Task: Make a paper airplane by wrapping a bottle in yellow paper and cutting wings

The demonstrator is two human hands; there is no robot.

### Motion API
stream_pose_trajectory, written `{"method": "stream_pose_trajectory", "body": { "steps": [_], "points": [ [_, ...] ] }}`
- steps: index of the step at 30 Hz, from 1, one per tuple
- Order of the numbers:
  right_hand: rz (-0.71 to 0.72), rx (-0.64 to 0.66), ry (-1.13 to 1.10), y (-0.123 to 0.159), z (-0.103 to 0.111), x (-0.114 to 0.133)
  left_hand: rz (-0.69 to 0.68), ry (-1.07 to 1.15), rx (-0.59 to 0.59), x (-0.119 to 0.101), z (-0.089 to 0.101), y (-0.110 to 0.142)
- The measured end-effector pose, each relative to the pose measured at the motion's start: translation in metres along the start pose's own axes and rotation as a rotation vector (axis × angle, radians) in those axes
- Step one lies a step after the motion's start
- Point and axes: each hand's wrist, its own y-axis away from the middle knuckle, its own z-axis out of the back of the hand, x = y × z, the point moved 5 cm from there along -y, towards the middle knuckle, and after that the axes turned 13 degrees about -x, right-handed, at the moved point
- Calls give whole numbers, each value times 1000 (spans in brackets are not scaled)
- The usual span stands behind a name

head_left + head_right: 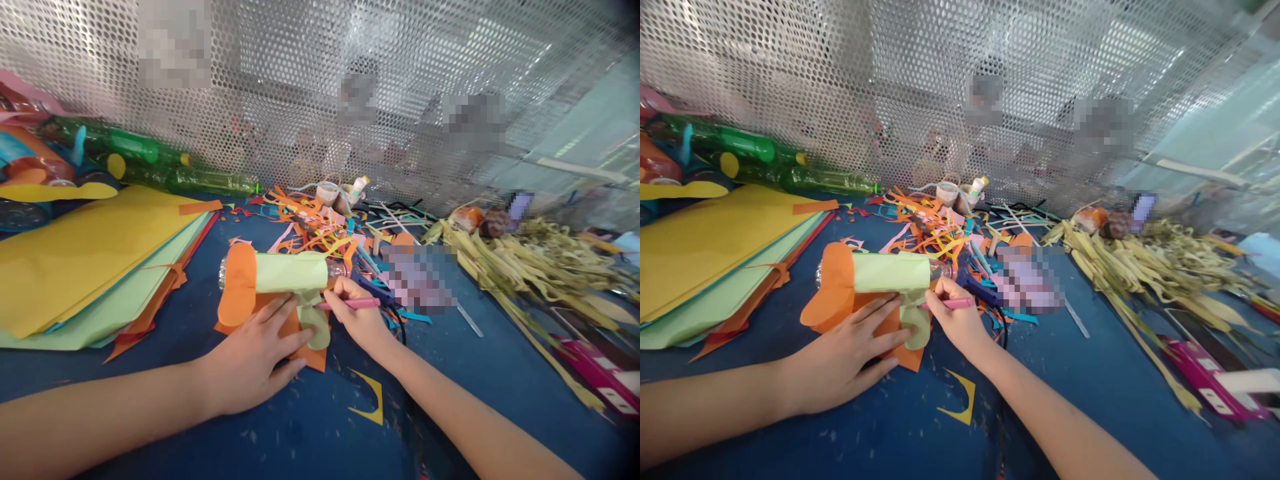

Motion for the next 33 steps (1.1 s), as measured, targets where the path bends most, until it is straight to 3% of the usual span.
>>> {"method": "stream_pose_trajectory", "body": {
  "steps": [14, 26, 30, 33],
  "points": [
    [18, -31, -7, 2, 0, 0, -4, 45, -70, -1, 3, 1],
    [71, -22, 10, 1, 1, 3, 5, 4, -38, -4, 4, -1],
    [143, -17, 100, 6, 2, 15, 10, 11, -41, -4, 5, -2],
    [365, -47, 202, 16, 6, 35, 6, 21, -25, -3, 5, -3]
  ]
}}
